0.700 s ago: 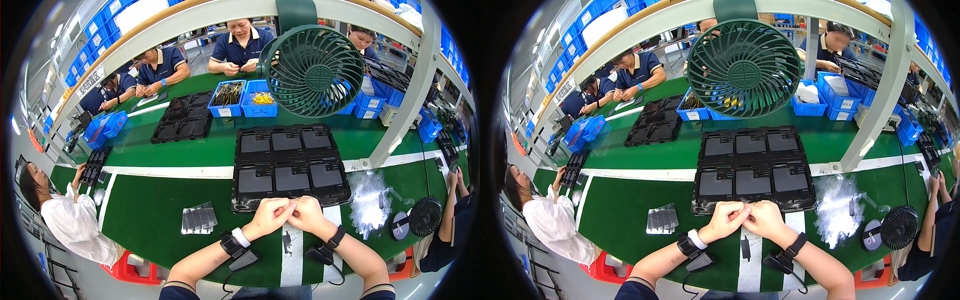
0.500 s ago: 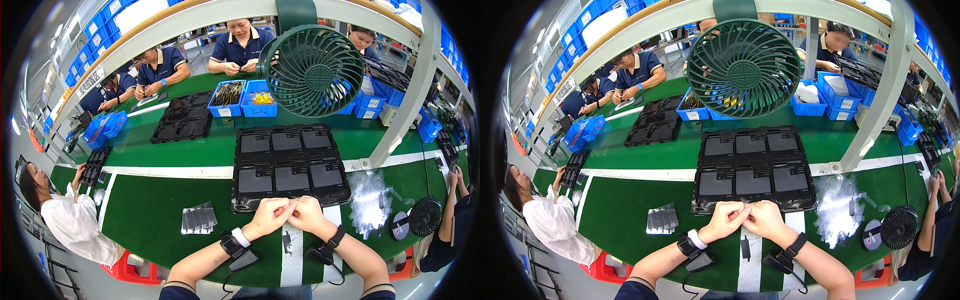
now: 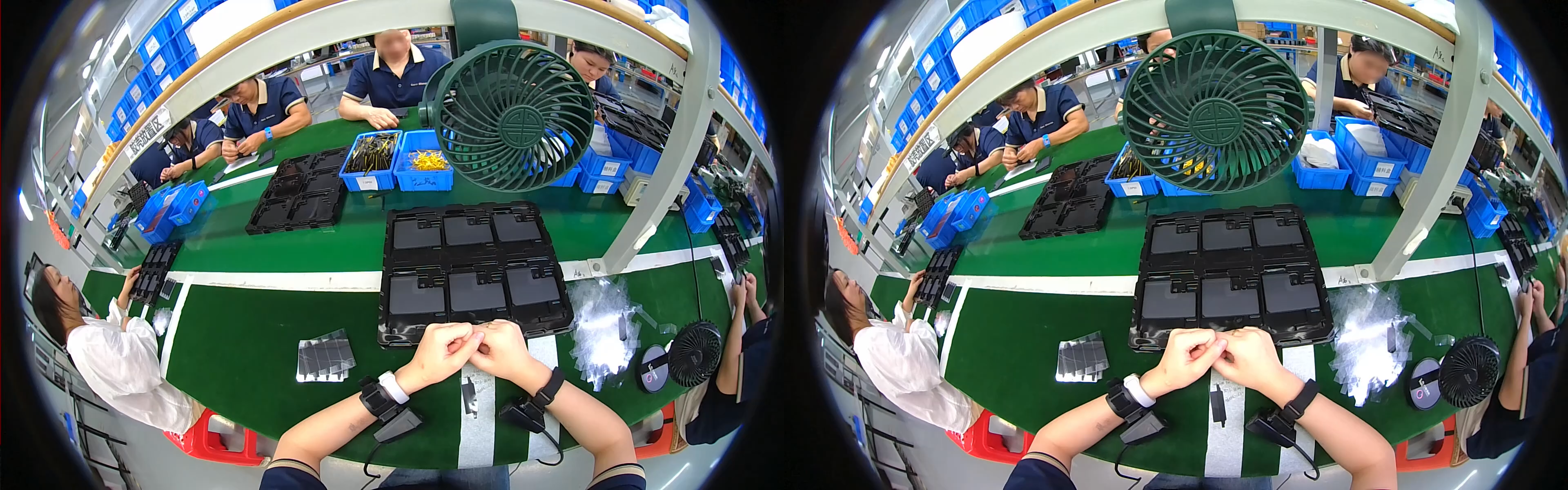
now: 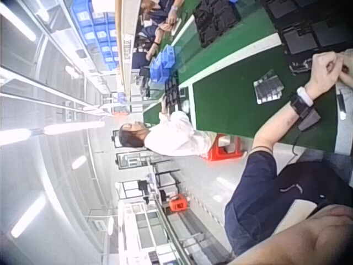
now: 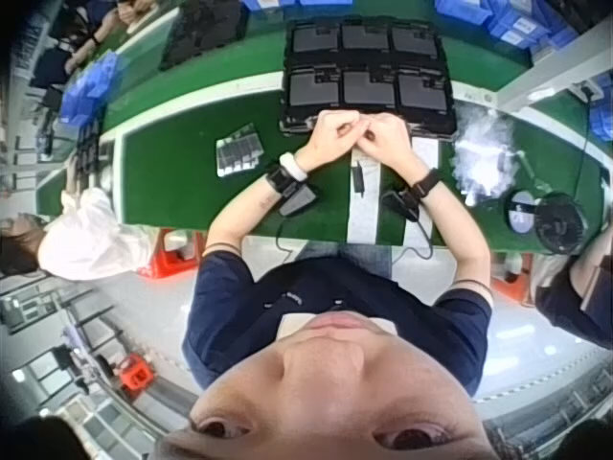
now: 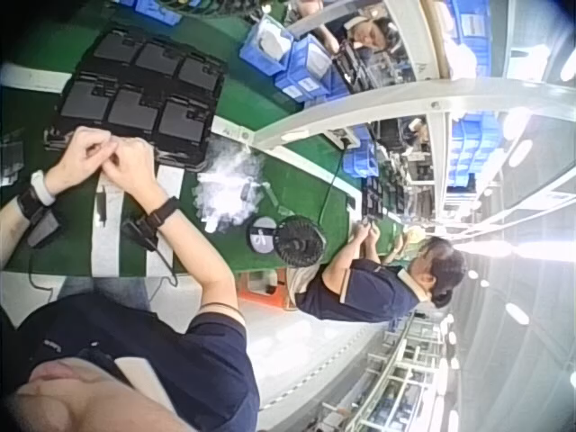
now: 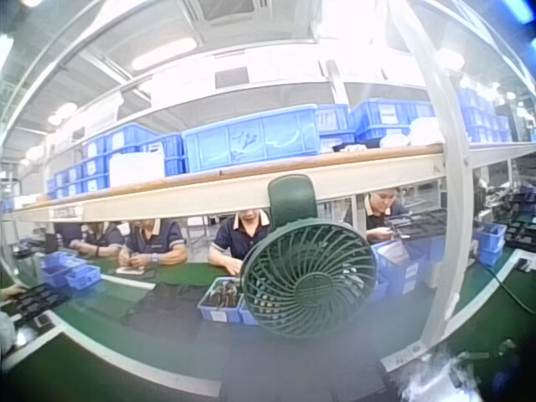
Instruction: Manually assemble small plastic and metal components into black plastic trays on a factory production line.
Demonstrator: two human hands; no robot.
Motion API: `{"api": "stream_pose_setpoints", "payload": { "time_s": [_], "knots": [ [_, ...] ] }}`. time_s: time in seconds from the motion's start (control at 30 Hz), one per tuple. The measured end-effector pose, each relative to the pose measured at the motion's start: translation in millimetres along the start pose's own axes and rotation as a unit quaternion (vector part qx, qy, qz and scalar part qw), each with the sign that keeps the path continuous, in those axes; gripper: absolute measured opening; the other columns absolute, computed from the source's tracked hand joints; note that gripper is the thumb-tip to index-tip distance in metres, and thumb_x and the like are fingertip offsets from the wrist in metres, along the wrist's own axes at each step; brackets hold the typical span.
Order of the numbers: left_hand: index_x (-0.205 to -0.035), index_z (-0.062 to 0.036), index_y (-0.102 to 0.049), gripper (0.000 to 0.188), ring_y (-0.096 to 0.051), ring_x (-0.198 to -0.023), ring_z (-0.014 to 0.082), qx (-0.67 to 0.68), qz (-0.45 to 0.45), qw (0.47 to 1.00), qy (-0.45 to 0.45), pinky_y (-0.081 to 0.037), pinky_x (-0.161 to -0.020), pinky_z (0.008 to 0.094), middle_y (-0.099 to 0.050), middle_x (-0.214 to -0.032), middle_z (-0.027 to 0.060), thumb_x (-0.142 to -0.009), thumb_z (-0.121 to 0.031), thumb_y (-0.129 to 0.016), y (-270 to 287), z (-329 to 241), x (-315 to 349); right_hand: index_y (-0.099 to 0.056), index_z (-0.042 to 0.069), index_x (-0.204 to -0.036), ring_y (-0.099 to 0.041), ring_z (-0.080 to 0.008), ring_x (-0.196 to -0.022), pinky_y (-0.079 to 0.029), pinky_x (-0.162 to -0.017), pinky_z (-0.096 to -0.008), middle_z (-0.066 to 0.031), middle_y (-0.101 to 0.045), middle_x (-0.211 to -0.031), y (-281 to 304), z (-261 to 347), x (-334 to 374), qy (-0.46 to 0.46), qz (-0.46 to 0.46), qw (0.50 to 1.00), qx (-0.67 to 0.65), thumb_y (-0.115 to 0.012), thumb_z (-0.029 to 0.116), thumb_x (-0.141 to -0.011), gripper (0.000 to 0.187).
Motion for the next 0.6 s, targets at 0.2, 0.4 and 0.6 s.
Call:
{"api": "stream_pose_setpoints", "payload": {
  "time_s": [0.2, 0.4, 0.6],
  "knots": [
    [-0.059, -0.0023, -0.037, 0.039, -0.028, -0.047, 0.0107, 0.003, -0.002, 1.000, -0.002, -0.025, -0.043, 0.0292, -0.031, -0.050, 0.0034, -0.089, -0.008, -0.062, 0.2, 0.4, 0.2, -0.066, 0.011, -0.080, -0.063, -0.0256, -0.059, -0.050, -0.061, -0.0369, -0.0061, -0.062, -0.061, 1.4, 1.0, 0.0, 0.004, -0.008, 1.000, -0.004, -0.067, 0.017, -0.073, 0.009],
    [-0.059, -0.0024, -0.037, 0.039, -0.028, -0.047, 0.0111, 0.003, -0.003, 1.000, -0.008, -0.025, -0.043, 0.0294, -0.031, -0.051, 0.0036, -0.089, -0.008, -0.062, 0.3, -2.1, -0.6, -0.064, 0.011, -0.077, -0.063, -0.0256, -0.059, -0.050, -0.061, -0.0372, -0.0059, -0.062, -0.060, 1.4, 1.1, -0.2, -0.001, -0.004, 1.000, -0.002, -0.067, 0.017, -0.073, 0.008],
    [-0.059, -0.0023, -0.037, 0.039, -0.028, -0.047, 0.0111, 0.007, -0.002, 1.000, -0.003, -0.025, -0.043, 0.0293, -0.031, -0.051, 0.0037, -0.088, -0.008, -0.062, 0.3, -1.3, -0.5, -0.062, 0.010, -0.076, -0.062, -0.0257, -0.058, -0.049, -0.060, -0.0374, -0.0057, -0.061, -0.059, 1.1, 1.1, -0.6, 0.004, -0.007, 1.000, -0.003, -0.067, 0.017, -0.073, 0.009]
  ]
}}
Point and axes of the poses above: each hand's wrist, its own x-axis away from the middle knuckle, its own y-axis out of the back of the hand, z = x × y, the point moved 10 cm from there along -x, towards the middle knuckle
